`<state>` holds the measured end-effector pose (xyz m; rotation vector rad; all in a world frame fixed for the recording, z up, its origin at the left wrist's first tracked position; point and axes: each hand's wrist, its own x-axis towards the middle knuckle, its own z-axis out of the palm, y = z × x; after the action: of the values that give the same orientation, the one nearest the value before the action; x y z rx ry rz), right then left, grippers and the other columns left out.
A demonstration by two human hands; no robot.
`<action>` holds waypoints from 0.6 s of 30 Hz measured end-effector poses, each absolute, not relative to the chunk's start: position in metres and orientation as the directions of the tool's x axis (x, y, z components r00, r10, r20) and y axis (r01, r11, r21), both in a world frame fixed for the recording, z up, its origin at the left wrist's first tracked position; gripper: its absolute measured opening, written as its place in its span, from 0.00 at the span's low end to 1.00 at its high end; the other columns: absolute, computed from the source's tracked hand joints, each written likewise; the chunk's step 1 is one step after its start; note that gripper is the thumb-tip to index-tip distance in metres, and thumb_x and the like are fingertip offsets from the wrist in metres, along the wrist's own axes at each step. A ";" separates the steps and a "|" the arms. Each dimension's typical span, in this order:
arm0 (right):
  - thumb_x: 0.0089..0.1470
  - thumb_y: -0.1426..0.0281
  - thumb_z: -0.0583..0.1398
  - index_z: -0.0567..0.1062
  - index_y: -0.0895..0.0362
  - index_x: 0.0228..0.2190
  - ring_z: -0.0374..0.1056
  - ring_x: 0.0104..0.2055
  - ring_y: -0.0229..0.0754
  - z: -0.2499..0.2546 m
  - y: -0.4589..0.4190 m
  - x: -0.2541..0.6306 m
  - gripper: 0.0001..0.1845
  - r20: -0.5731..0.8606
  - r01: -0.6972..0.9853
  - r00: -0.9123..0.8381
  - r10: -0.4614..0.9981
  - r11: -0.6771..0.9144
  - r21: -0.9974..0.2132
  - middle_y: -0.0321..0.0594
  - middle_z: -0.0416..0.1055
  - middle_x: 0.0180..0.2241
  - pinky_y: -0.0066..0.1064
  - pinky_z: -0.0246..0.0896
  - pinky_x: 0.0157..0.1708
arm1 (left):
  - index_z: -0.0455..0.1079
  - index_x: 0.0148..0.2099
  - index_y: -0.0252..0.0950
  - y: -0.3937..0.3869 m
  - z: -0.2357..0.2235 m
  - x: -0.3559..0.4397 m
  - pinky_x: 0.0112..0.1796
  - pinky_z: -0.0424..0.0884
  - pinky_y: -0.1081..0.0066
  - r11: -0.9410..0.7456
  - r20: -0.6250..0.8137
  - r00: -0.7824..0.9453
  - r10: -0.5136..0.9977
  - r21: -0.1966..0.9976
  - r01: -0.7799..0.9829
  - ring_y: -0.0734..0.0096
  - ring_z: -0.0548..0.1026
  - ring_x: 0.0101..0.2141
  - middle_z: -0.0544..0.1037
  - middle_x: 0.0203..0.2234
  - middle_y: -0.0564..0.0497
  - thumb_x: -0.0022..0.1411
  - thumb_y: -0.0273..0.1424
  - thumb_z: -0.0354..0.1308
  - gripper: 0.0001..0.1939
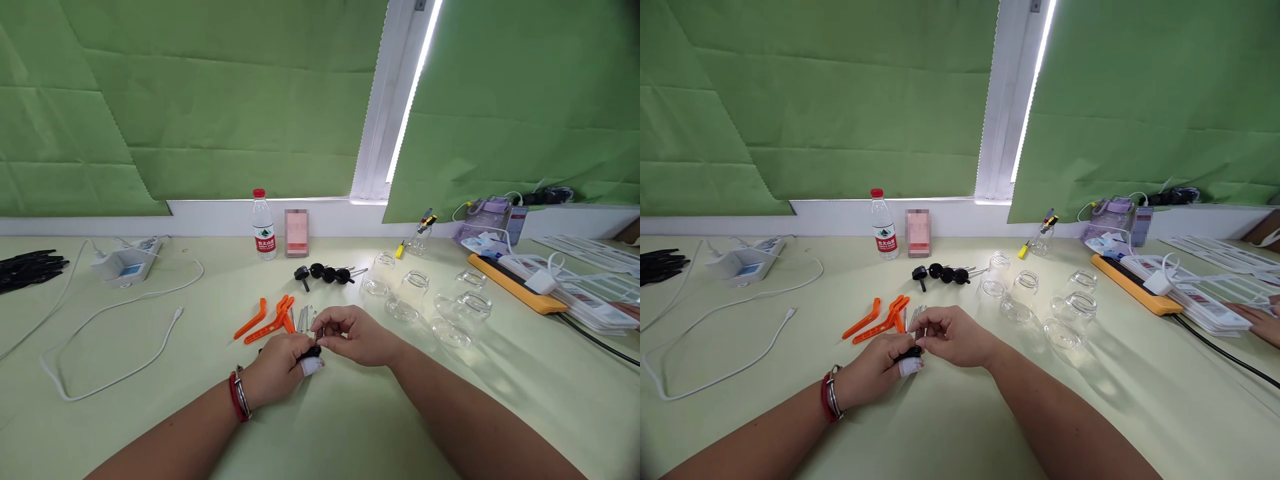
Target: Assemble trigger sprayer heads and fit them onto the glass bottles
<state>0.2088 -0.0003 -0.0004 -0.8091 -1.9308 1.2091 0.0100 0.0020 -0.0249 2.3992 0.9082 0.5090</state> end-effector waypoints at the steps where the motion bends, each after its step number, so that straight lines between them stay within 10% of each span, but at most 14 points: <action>1: 0.51 0.74 0.59 0.74 0.57 0.37 0.58 0.26 0.32 0.000 -0.001 0.209 0.09 0.240 0.168 -0.568 0.787 0.396 -0.903 0.36 0.68 0.29 0.25 0.58 0.27 | 0.64 0.30 0.36 0.002 -0.025 0.010 0.28 0.61 0.74 -0.643 0.163 0.708 0.687 0.591 0.487 0.73 0.66 0.26 0.70 0.24 0.54 0.60 0.31 0.52 0.06; 18: 0.47 0.76 0.62 0.78 0.57 0.29 0.64 0.29 0.34 -0.007 0.004 0.209 0.05 0.322 0.214 -0.637 0.700 0.562 -0.799 0.39 0.70 0.31 0.25 0.58 0.26 | 0.68 0.32 0.35 0.002 -0.025 0.011 0.28 0.61 0.74 -0.646 0.183 0.716 0.673 0.617 0.450 0.74 0.66 0.25 0.71 0.24 0.53 0.61 0.31 0.52 0.07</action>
<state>0.2090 0.0042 -0.0070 -0.7285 -2.1595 0.9881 0.0109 0.0022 -0.0247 2.3755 0.8530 0.5439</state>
